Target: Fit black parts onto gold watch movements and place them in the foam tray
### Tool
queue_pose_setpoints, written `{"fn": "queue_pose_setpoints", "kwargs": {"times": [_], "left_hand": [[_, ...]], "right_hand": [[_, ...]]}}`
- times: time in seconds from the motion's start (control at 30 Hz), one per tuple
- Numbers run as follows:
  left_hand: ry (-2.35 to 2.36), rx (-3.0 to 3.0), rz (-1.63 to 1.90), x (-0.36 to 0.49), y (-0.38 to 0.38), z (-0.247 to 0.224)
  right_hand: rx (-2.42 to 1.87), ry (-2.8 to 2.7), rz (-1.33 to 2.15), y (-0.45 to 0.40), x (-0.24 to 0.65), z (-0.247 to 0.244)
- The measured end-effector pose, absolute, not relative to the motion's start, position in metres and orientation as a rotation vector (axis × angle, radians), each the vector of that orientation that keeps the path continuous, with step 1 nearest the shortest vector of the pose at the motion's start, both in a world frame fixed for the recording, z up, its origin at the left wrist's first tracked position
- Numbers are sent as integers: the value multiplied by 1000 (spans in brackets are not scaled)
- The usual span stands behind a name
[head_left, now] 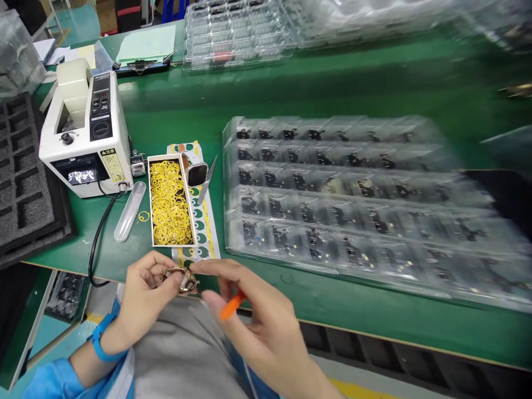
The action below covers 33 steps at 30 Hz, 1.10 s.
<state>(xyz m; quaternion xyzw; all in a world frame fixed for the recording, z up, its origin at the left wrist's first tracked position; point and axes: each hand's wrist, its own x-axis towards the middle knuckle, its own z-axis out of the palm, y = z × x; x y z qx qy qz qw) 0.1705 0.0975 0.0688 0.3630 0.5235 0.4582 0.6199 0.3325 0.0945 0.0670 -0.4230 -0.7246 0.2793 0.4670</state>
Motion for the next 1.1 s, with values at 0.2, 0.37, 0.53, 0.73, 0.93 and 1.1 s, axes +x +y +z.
{"fn": "queue_pose_setpoints", "kwargs": {"times": [0.2, 0.37, 0.53, 0.73, 0.93, 1.1], "left_hand": [[1161, 964, 1002, 166, 98, 77], [1185, 1046, 993, 168, 100, 84], [1177, 1005, 934, 166, 100, 82], [1096, 984, 916, 159, 99, 77], [1338, 1976, 1347, 156, 91, 58], [1314, 2495, 1309, 148, 91, 52]], "right_hand": [[-981, -1851, 949, 100, 338, 75], [-975, -1918, 952, 97, 331, 74], [-1074, -1872, 1242, 91, 329, 76], [-1110, -1707, 1566, 97, 331, 69], [-1071, -1262, 1810, 100, 314, 63], [-1008, -1006, 1777, 96, 304, 54]]}}
